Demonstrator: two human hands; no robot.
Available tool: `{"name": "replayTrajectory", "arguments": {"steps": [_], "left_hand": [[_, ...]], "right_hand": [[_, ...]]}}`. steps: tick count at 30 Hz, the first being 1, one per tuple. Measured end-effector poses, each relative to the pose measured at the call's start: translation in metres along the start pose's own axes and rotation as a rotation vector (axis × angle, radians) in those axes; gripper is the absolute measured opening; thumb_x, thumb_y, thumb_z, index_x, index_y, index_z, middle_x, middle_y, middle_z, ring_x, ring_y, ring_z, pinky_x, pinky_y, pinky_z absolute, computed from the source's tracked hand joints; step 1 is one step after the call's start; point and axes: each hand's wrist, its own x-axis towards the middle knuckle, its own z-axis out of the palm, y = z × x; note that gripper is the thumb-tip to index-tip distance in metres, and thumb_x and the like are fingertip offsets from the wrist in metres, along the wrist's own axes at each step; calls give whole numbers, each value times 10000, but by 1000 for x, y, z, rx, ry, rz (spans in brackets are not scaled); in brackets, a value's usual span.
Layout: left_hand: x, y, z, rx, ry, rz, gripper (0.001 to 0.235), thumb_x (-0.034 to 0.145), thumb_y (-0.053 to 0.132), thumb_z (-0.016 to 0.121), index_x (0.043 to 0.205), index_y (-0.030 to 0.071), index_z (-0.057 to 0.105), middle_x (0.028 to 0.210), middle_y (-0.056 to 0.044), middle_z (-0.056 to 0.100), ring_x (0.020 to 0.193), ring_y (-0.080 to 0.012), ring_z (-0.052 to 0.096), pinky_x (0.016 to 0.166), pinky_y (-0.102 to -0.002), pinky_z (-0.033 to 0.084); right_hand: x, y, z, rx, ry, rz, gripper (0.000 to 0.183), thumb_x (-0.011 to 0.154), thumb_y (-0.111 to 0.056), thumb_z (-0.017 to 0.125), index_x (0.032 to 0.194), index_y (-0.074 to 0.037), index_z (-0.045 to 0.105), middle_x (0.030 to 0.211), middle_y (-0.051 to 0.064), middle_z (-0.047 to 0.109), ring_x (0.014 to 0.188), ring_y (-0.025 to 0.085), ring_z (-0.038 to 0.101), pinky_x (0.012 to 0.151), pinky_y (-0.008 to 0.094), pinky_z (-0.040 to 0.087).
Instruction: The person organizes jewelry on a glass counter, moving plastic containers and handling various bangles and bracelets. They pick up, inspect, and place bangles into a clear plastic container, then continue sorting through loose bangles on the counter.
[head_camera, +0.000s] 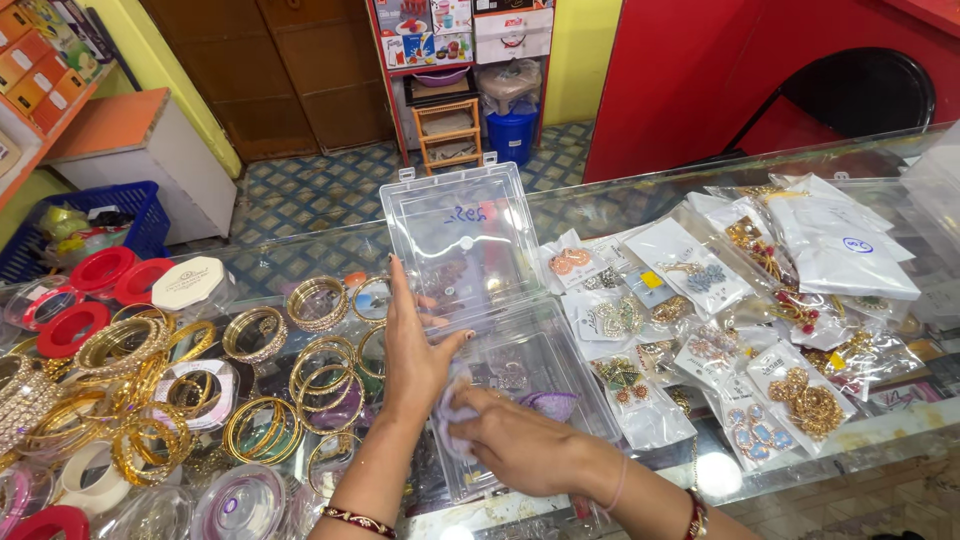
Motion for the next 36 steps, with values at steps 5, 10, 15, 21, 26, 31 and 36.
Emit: {"name": "replayTrajectory", "arguments": {"steps": [5, 10, 15, 21, 26, 31, 36], "left_hand": [[4, -1, 1, 8, -21, -13, 1329, 600, -39, 907, 1626, 118, 76, 1071, -120, 595, 856, -210, 642, 772, -356, 560], [4, -1, 1, 55, -11, -42, 1321, 630, -22, 909, 1625, 113, 51, 1077, -107, 599, 876, -201, 655, 800, -362, 559], [4, 3, 1, 51, -8, -48, 1313, 643, -28, 903, 1626, 113, 43, 1092, -111, 586, 886, -207, 656, 792, -359, 565], [5, 7, -1, 47, -13, -64, 1316, 642, -42, 894, 1627, 112, 34, 1092, -115, 581, 885, -219, 644, 794, -353, 564], [3, 6, -3, 37, -21, -50, 1296, 652, -38, 886, 1623, 105, 40, 1088, -112, 592, 893, -210, 645, 786, -355, 565], [3, 6, -2, 49, -19, -35, 1286, 658, -41, 880, 1625, 105, 45, 1091, -112, 592, 897, -214, 646, 801, -359, 565], [3, 9, -1, 76, -5, -47, 1287, 656, -36, 887, 1624, 110, 51, 1088, -112, 590, 901, -211, 649, 809, -367, 555]], "right_hand": [[-25, -10, -7, -94, -48, -12, 286, 897, -110, 527, 1037, -48, 769, 1253, 135, 640, 1275, 316, 535, 1125, 436, 359], [-34, -5, -23, -432, 91, 248, 273, 905, -213, 559, 1000, -51, 757, 1190, 169, 632, 1207, 346, 524, 1046, 488, 358], [-32, 5, -24, -671, 45, 407, 250, 861, -136, 577, 982, 24, 726, 1206, 254, 590, 1205, 374, 526, 1098, 433, 404], [-7, 5, 4, -102, 121, -144, 470, 825, -25, 636, 1274, 117, 633, 1401, 346, 459, 1256, 495, 445, 1036, 529, 404], [19, 20, -4, -389, 58, 201, 397, 803, 7, 588, 1191, 76, 626, 1343, 284, 462, 1319, 425, 444, 1124, 458, 391], [19, 38, -27, -749, 170, 552, 385, 844, -79, 574, 1172, 119, 601, 1399, 290, 414, 1222, 380, 501, 904, 392, 538], [17, 28, -22, -794, 158, 670, 310, 928, -157, 522, 1147, 27, 643, 1271, 194, 509, 1164, 324, 539, 849, 417, 547]]}}
